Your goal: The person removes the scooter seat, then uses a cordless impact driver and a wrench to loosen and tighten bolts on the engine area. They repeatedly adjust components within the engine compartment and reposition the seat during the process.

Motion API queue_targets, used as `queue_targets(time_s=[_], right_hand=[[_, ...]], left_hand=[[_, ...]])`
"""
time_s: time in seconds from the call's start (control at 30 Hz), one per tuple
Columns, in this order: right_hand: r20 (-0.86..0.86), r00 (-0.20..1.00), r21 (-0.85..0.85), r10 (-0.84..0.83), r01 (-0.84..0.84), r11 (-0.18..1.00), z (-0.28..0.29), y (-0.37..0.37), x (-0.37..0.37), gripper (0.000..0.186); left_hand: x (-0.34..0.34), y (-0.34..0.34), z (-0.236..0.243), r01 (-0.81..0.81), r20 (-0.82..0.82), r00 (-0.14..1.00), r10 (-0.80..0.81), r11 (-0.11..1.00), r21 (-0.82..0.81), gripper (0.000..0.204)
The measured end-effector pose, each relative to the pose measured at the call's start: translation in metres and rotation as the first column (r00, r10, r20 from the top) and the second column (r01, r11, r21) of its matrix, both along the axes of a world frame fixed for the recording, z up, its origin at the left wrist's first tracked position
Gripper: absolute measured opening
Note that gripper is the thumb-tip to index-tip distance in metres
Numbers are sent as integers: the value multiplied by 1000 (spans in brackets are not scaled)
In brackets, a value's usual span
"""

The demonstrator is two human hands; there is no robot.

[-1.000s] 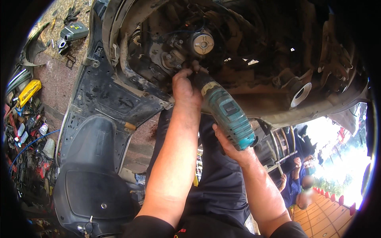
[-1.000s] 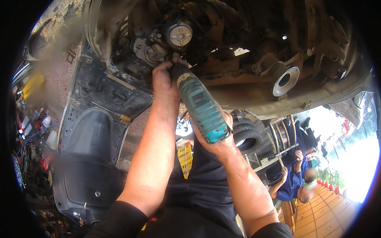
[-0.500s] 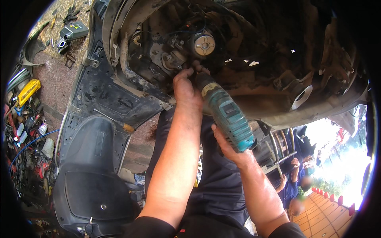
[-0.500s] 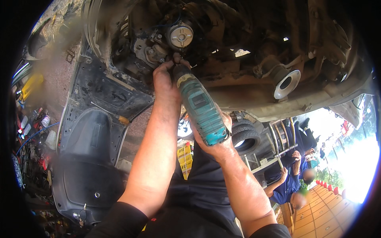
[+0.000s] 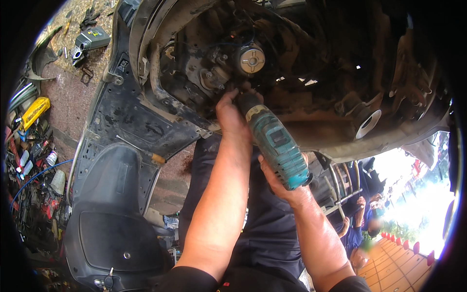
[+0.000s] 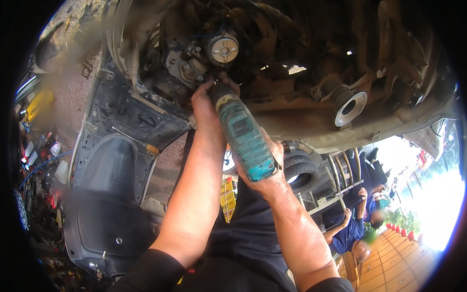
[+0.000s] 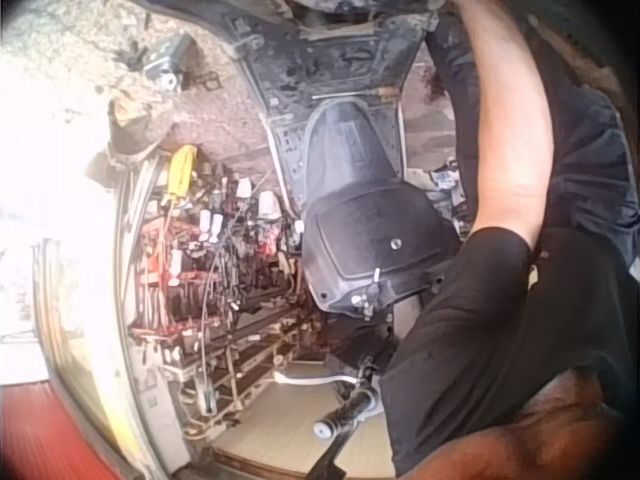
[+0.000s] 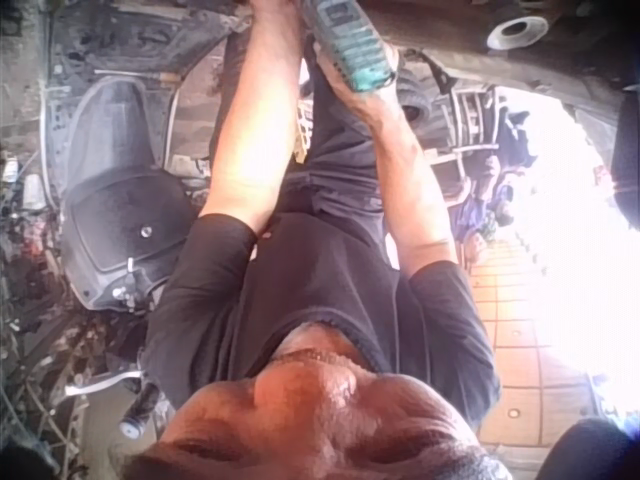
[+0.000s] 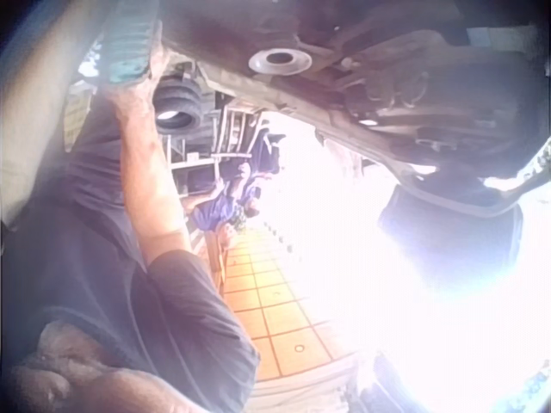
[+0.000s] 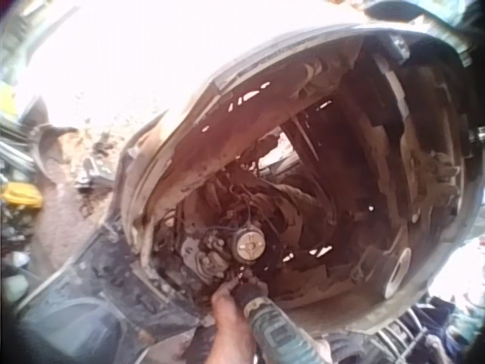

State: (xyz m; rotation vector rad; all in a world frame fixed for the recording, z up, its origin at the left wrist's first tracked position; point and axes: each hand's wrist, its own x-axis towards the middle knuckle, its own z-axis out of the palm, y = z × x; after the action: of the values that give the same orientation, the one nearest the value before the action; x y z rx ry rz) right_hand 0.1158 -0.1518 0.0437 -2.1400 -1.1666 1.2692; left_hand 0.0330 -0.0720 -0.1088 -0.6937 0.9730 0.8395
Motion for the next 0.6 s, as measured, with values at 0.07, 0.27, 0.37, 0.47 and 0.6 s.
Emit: queue_targets(time_s=[0.07,0.27,0.37,0.47,0.6], right_hand=[[30,999,-9,17,-17,1000,0,1,1,28],[9,999,-28,35,-35,999,2,5,3,33],[26,1000,-110,13,-11,994,3,7,3,35],[15,1000,-112,7,-5,994,2,7,3,36],[17,999,-81,35,-34,996,1,8,3,36]], left_hand=[[-2,-2,0,3,32,999,-4,1000,22,24],[-1,-1,2,20,6,1000,-20,999,31,20],[0,4,4,39,-36,999,-39,999,3,20],[1,6,7,41,-28,999,-41,999,3,19],[0,5,9,59,-59,996,-61,998,-33,19]])
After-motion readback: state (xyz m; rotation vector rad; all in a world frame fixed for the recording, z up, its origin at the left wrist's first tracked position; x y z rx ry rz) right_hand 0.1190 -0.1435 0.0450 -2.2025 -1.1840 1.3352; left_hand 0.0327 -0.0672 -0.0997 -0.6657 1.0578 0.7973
